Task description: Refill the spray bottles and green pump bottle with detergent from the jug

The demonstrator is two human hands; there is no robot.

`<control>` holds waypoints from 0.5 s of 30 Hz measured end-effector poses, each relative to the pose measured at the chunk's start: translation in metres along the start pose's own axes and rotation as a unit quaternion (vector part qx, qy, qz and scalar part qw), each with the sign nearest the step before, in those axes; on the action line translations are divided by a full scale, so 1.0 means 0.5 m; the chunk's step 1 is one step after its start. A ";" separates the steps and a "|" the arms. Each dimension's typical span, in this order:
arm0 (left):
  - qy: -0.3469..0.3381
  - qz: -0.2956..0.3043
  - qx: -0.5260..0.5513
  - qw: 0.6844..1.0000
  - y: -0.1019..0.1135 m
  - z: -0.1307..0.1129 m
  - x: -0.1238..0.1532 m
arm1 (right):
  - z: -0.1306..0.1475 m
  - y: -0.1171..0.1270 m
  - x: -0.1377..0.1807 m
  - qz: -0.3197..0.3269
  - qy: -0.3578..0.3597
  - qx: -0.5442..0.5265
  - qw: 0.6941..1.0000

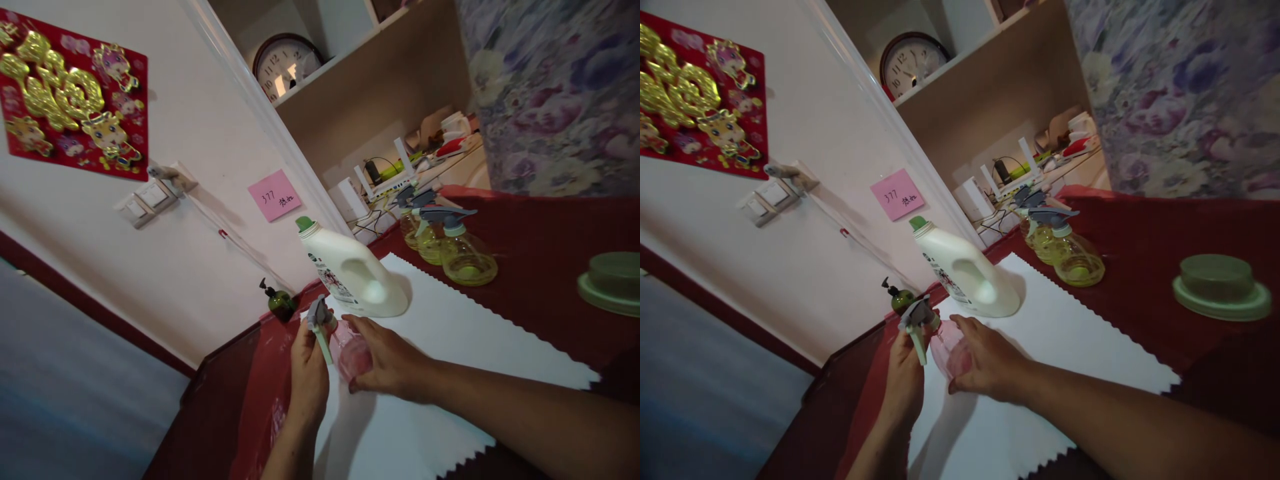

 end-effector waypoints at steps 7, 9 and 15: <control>-0.012 -0.042 -0.016 0.999 -0.012 0.009 0.009 | -0.006 -0.003 -0.002 -0.003 0.011 0.000 1.000; -0.015 -0.044 -0.020 0.999 -0.014 0.008 0.009 | -0.007 -0.004 0.000 -0.003 0.019 0.002 1.000; -0.024 -0.041 -0.014 0.999 -0.018 0.003 0.010 | 0.023 0.031 -0.007 -0.063 0.108 0.019 0.992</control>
Point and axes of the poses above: each hand's wrist, its own x-axis away from the middle knuckle, its own y-axis out of the back of the hand, z = x × y, the point moved 2 cm from there along -x, towards the middle knuckle, and after that the axes turned 6 degrees about x, right-handed, at the moved point
